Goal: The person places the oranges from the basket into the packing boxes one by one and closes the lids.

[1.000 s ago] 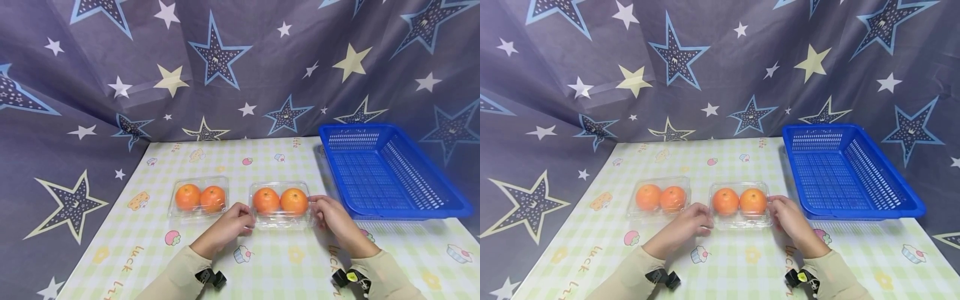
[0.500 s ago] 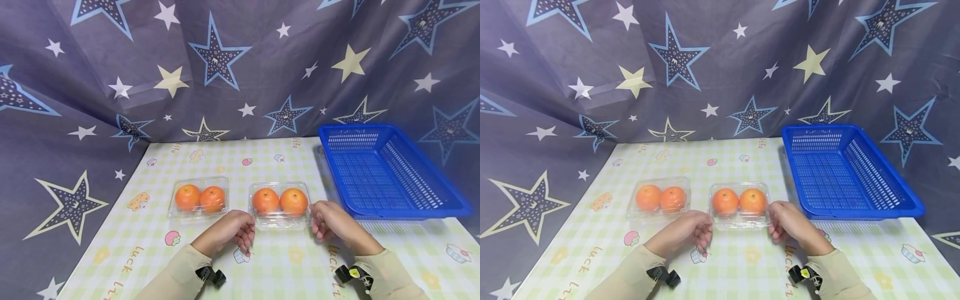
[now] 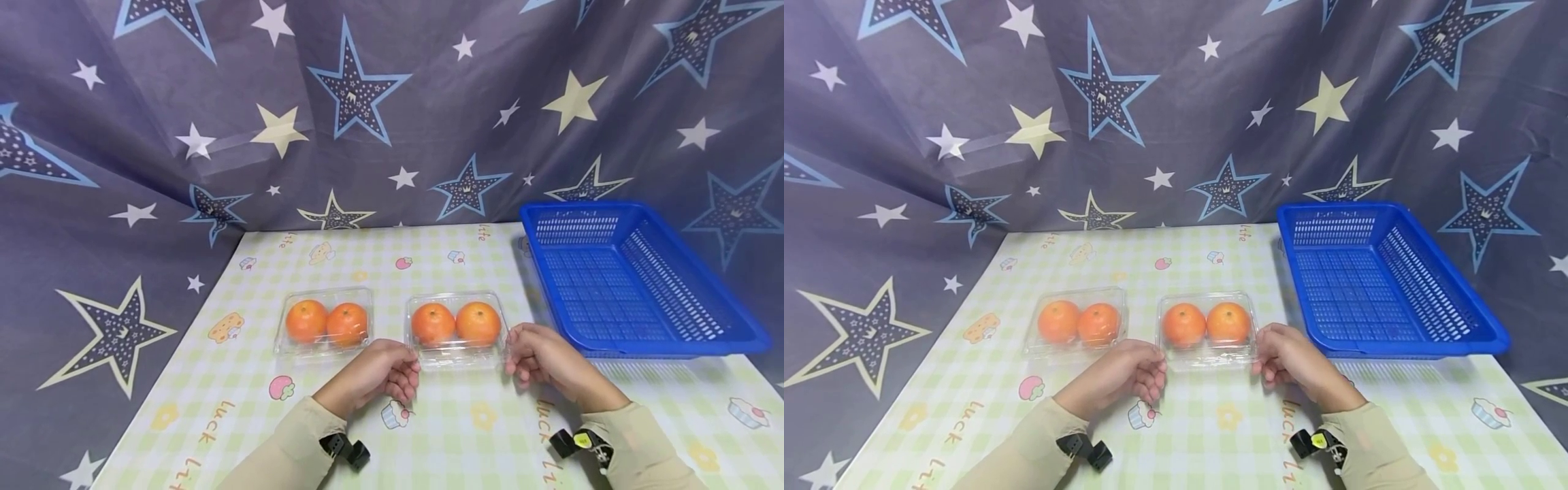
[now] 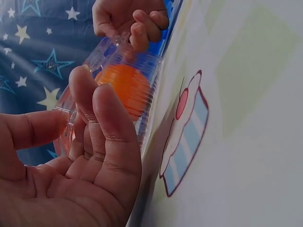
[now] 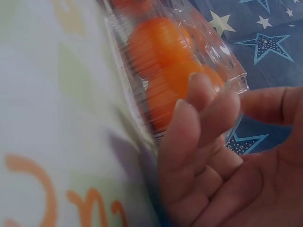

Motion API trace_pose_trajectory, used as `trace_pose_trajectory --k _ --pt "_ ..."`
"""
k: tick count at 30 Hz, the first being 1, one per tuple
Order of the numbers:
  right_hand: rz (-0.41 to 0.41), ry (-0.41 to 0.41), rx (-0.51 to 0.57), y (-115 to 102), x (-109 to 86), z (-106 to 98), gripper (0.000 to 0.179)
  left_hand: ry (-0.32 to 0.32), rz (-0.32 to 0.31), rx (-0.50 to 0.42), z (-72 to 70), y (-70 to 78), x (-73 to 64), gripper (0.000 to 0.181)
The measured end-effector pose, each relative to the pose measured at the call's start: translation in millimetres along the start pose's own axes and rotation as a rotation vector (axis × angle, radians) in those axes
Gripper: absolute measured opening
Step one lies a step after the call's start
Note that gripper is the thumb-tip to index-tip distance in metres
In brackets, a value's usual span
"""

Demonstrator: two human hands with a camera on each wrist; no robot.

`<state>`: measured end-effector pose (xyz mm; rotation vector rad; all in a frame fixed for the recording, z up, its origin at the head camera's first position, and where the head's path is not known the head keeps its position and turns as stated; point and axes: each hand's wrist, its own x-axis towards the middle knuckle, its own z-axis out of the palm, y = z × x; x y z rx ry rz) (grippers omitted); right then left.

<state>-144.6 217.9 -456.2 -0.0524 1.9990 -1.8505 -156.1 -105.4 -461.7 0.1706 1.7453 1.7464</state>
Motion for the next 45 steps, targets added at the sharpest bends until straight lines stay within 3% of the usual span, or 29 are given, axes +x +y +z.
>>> trace_pose_trajectory --k 14,22,45 --pt "-0.010 -0.020 -0.169 1.6 -1.6 0.0 0.026 0.017 0.013 0.012 0.6 -0.2 0.5 0.019" --pt "-0.049 -0.037 -0.178 2.4 -1.5 -2.7 0.021 0.031 0.018 0.030 1.2 0.3 0.2 0.018" --pt "-0.015 -0.069 -0.156 1.3 -1.9 -4.2 0.019 0.026 0.027 0.019 0.3 -0.7 0.4 0.018"
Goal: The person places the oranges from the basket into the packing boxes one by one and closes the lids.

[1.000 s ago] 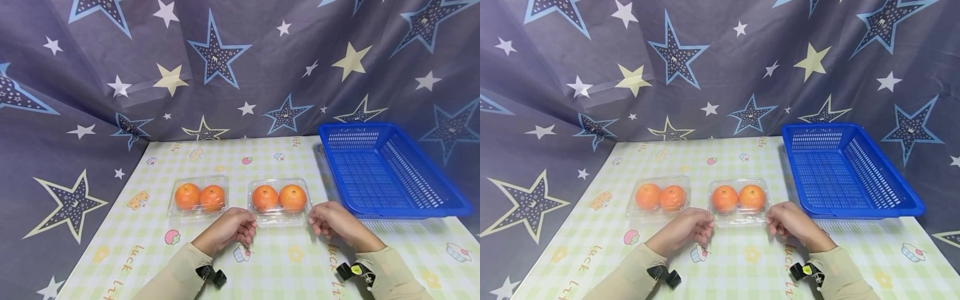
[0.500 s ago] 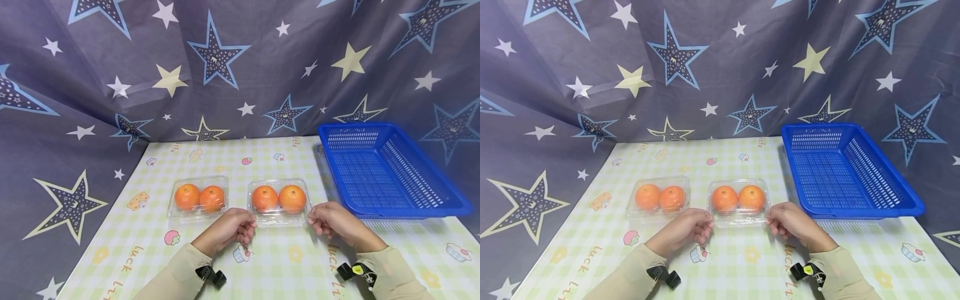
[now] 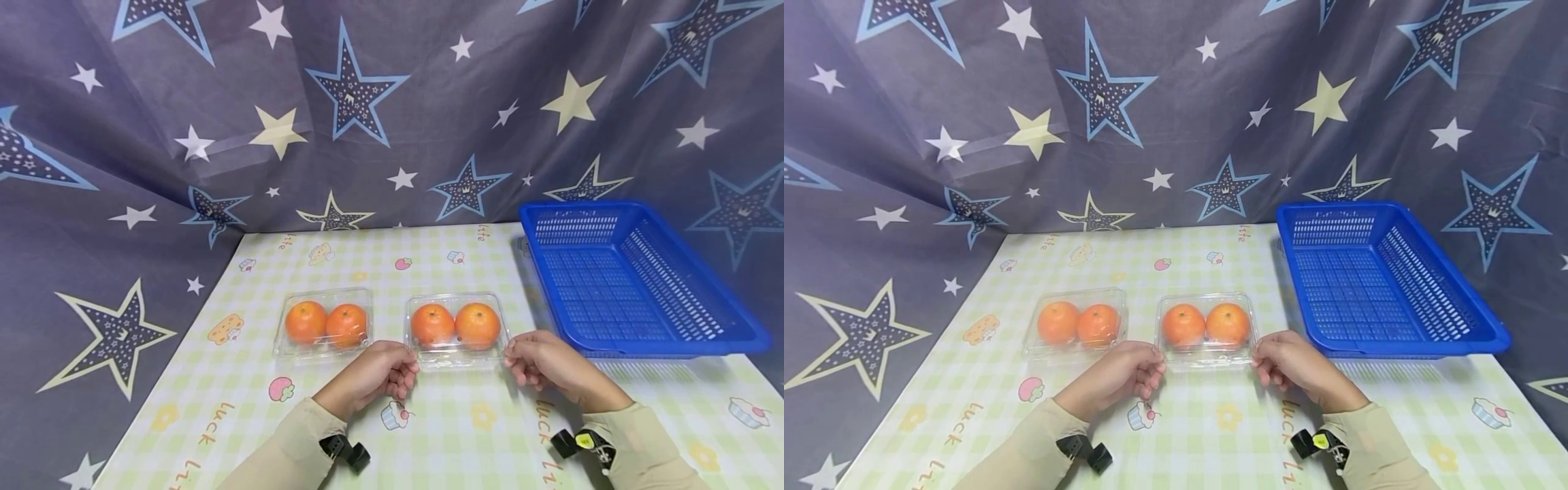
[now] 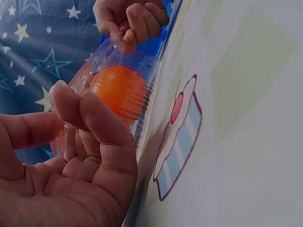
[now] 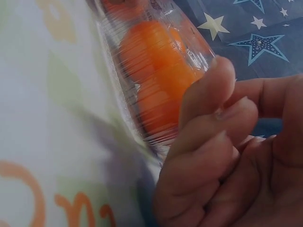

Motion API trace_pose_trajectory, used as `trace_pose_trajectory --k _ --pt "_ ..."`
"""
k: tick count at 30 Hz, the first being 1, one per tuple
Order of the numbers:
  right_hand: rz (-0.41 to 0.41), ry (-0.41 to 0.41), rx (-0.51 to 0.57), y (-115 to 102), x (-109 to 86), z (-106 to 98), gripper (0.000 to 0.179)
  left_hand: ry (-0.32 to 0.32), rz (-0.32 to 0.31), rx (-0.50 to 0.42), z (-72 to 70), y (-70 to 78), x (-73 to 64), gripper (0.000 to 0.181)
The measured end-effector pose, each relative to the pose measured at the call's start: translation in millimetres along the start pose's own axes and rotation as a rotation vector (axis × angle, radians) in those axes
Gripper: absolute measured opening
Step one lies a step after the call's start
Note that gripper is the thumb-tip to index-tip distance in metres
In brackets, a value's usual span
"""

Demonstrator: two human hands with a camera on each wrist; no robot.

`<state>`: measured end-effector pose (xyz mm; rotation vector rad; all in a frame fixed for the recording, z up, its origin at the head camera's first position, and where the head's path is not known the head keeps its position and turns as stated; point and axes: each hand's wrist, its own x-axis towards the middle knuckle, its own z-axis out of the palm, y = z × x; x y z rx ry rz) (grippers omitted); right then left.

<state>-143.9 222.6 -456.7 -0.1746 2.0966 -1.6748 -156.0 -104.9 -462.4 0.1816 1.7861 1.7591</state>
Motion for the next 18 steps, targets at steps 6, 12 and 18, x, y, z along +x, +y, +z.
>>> trace_pose_trajectory --k 6,12,18 --pt "0.005 -0.010 0.007 -0.9 -0.5 -0.3 0.019 -0.004 0.006 -0.005 -0.1 -0.4 -0.4 0.018" --pt "0.017 -0.010 0.010 -0.4 -1.4 -1.6 0.019 -0.011 0.014 0.001 0.4 -0.5 0.8 0.018" --pt "0.009 -0.025 -0.002 -0.9 0.0 -1.9 0.019 -0.014 0.020 0.006 -0.5 -1.5 1.1 0.019"
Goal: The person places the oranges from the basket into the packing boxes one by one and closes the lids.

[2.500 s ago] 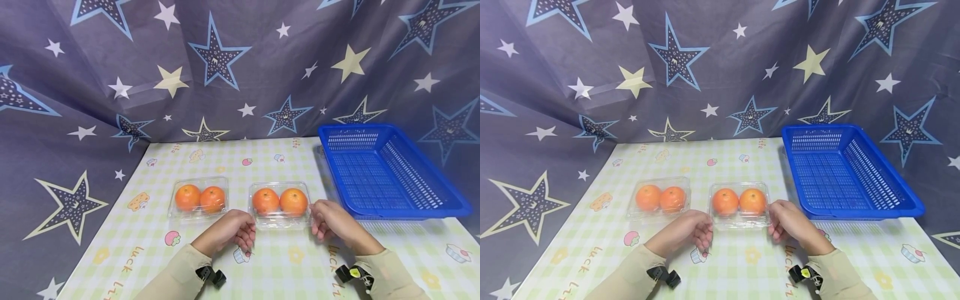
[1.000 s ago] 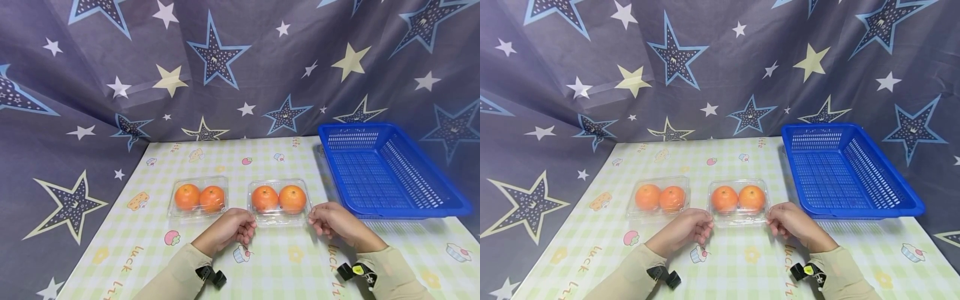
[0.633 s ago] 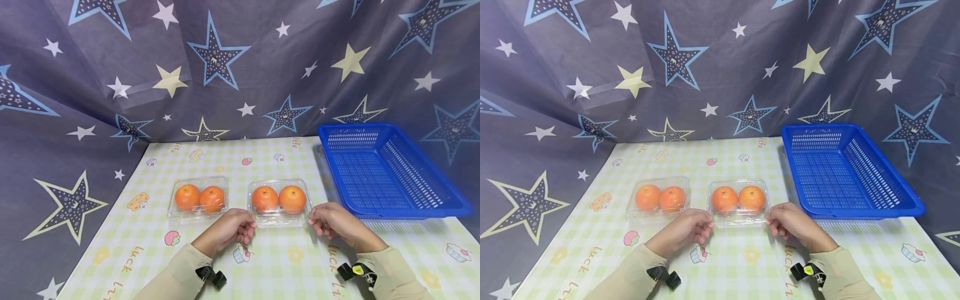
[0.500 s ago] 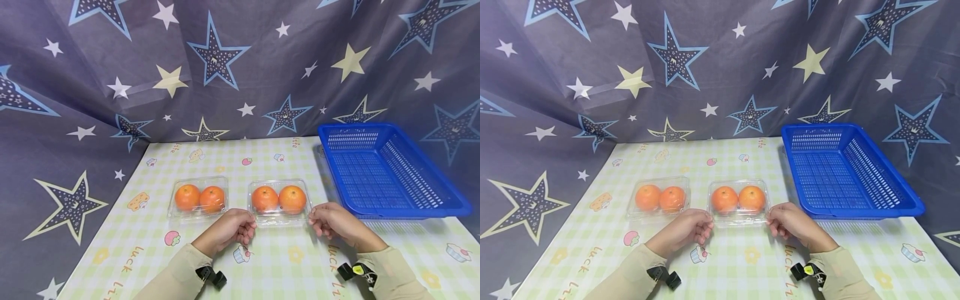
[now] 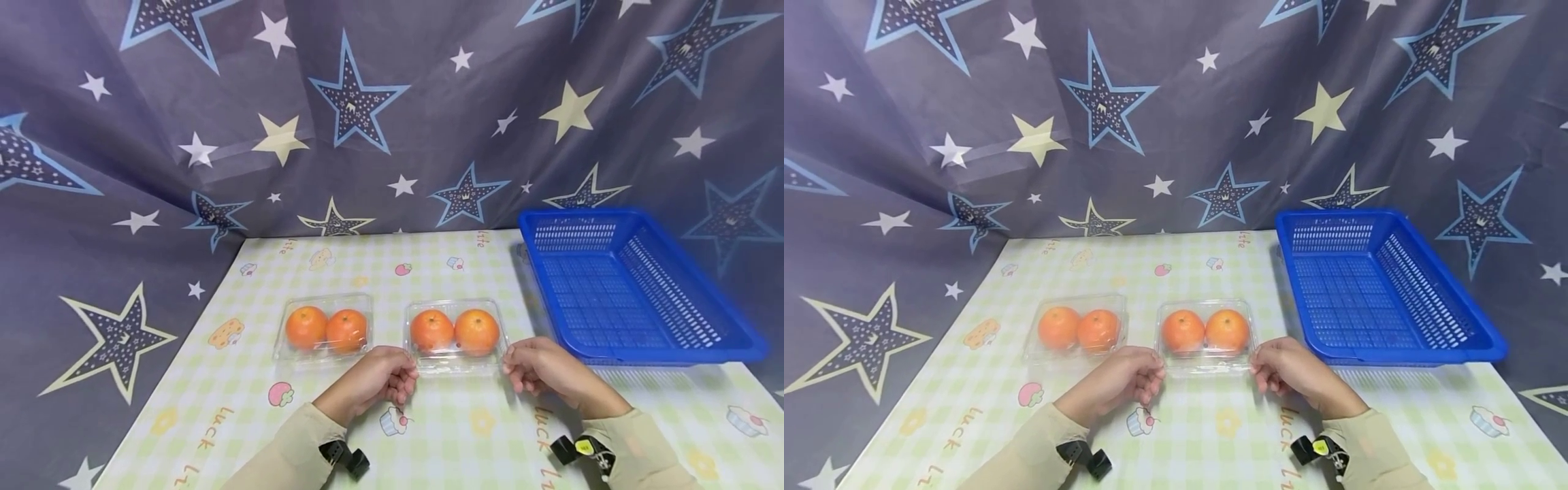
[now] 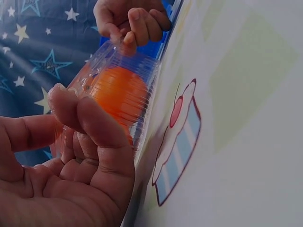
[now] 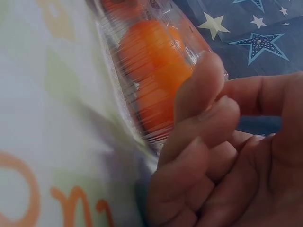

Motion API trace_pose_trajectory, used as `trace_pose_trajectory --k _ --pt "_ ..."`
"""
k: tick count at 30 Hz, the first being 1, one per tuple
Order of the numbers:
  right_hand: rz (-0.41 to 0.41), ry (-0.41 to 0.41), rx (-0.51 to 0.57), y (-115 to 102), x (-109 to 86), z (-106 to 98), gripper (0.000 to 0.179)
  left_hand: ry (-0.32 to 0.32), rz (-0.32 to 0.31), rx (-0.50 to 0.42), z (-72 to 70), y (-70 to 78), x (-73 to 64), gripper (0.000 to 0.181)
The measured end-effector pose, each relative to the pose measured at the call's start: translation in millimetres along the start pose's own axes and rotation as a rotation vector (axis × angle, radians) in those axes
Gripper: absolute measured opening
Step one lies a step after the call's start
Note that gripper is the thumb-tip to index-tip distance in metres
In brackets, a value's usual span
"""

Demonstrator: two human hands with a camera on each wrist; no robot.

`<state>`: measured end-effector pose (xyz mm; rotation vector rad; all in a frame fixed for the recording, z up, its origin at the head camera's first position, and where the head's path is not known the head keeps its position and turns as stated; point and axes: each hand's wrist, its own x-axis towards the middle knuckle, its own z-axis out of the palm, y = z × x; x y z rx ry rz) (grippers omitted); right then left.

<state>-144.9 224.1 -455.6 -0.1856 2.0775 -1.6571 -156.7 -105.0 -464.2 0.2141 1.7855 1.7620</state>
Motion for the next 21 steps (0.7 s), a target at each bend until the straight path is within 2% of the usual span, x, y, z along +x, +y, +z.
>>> trace_pose_trajectory --k 6,12,21 --pt "-0.030 0.018 -0.041 1.8 -1.1 0.2 0.020 0.005 -0.005 -0.008 0.6 -3.7 1.9 0.017" --pt "-0.010 0.021 -0.058 -2.0 -2.1 0.9 0.020 0.015 -0.011 0.002 0.1 -2.4 1.7 0.017" --pt "0.000 0.051 -0.108 -2.5 -2.6 0.2 0.024 0.036 -0.012 0.110 4.0 3.2 -3.9 0.021"
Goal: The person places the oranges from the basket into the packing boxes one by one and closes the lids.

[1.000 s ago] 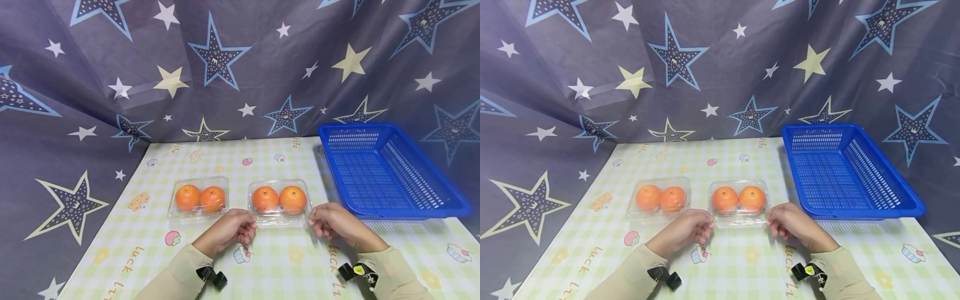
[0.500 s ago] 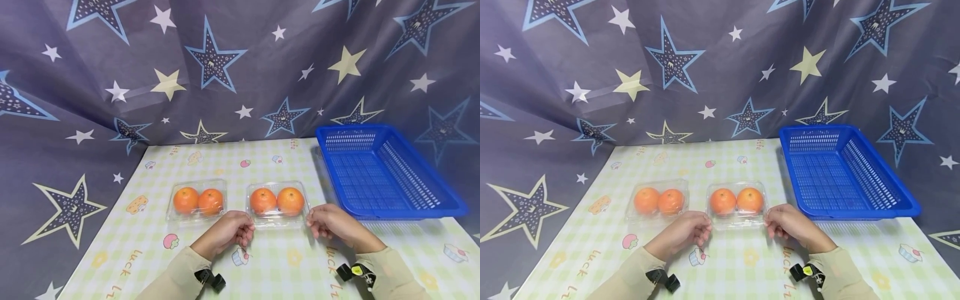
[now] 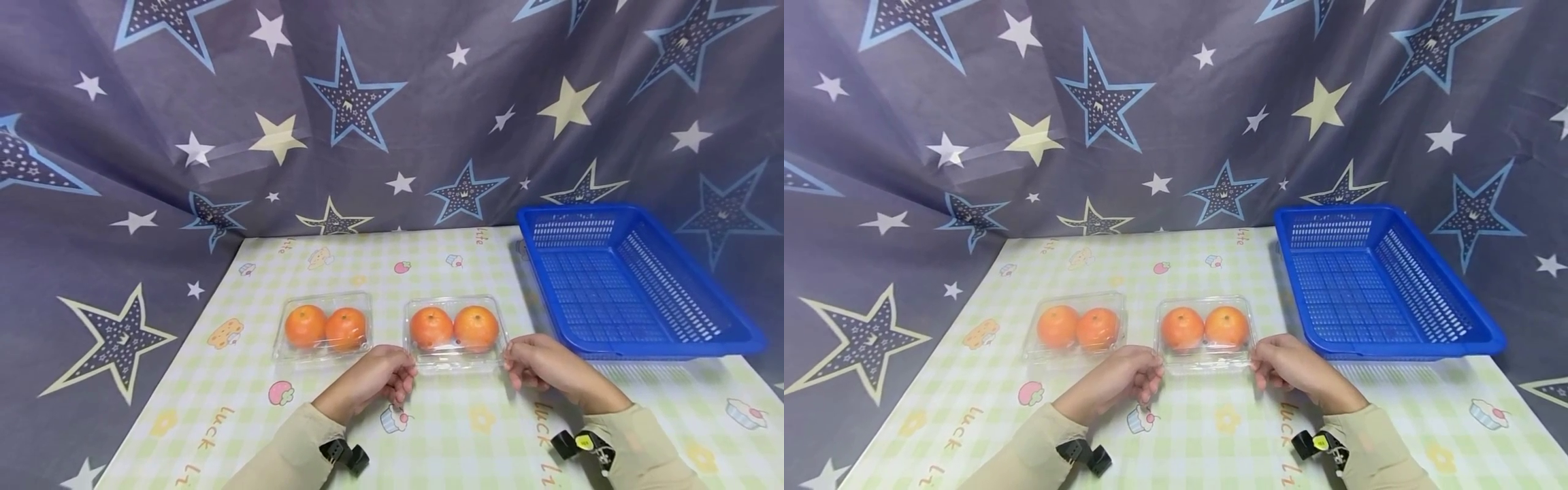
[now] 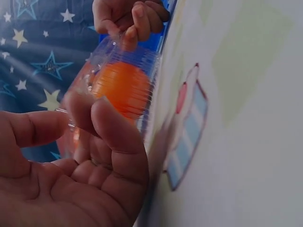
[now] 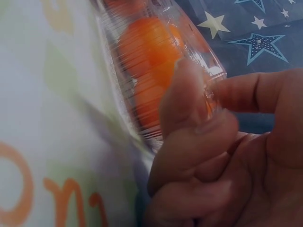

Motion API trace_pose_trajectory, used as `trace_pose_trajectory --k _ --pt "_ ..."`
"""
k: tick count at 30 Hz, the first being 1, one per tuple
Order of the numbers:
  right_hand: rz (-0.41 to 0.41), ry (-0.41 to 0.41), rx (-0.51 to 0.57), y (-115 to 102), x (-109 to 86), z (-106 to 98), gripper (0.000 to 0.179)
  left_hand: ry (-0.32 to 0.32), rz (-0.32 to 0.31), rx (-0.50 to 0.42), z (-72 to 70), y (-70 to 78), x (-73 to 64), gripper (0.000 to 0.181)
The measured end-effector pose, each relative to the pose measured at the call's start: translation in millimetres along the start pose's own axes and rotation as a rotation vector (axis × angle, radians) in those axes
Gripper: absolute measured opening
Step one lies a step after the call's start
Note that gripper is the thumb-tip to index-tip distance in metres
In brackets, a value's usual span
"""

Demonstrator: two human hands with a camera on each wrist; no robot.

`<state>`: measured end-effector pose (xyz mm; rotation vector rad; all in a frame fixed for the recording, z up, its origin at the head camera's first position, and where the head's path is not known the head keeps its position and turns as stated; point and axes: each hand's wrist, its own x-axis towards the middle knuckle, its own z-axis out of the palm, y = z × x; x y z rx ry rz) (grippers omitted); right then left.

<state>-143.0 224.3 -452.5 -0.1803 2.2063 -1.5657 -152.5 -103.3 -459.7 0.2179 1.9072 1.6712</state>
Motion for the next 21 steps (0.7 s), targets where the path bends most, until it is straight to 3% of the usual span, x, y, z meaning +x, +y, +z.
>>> trace_pose_trajectory --k 4,7,14,17,21 --pt "-0.007 0.011 -0.014 -1 0.1 -3 0.024 0.061 0.016 0.119 4.6 6.3 -4.9 0.024" --pt "-0.022 0.014 -0.024 -1 1.1 -3 0.025 0.127 0.027 0.264 6.4 11.6 -11.9 0.028" --pt "-0.016 0.011 -0.031 -1 0.2 0 0.025 0.284 0.181 0.785 2.7 28.0 -49.2 0.039" --pt "-0.012 0.015 -0.033 -1 -0.4 0 0.025 0.411 0.266 0.883 -11.0 40.3 -67.1 0.025" --pt "-0.006 0.020 -0.032 -3 -0.7 0 0.026 0.586 0.332 0.980 -48.9 53.5 -83.8 0.024"
